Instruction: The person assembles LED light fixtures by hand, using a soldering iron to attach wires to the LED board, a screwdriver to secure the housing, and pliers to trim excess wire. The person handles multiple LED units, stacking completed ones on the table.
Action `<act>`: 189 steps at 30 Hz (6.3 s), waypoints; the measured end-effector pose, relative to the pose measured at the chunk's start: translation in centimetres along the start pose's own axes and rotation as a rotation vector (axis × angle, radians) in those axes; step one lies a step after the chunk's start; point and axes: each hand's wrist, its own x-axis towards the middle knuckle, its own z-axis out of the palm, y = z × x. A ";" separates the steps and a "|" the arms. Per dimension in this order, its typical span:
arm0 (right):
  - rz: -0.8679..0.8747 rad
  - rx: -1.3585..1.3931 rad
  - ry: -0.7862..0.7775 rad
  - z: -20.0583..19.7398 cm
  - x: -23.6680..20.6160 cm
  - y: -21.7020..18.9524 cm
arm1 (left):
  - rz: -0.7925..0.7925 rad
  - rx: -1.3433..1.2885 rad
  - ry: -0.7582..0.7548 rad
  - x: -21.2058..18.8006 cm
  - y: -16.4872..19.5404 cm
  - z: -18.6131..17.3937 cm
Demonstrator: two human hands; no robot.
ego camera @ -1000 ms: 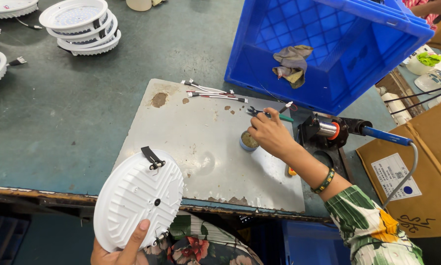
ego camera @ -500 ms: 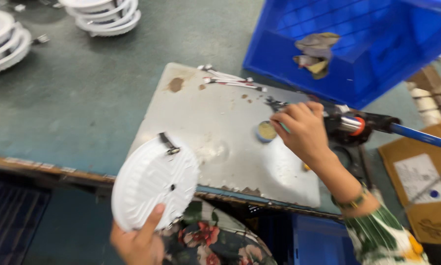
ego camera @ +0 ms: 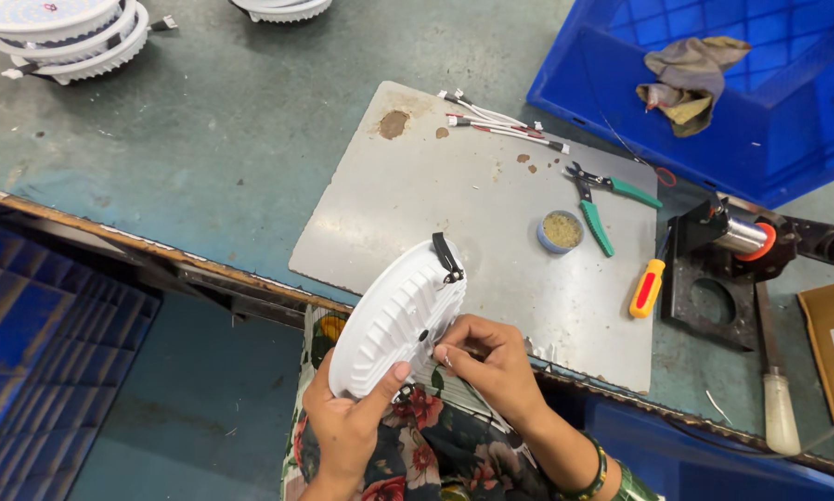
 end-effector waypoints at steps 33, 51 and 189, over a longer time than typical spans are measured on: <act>-0.450 -0.756 0.132 -0.3 -0.1 -2.5 | 0.522 0.341 -0.282 0.6 2.6 0.8; -0.257 -0.209 0.057 -4.3 -3.6 5.5 | 1.103 0.591 -0.442 0.5 3.7 0.6; 0.578 0.670 -0.166 -5.7 -6.8 12.3 | 1.089 0.767 -0.542 -4.2 4.8 0.7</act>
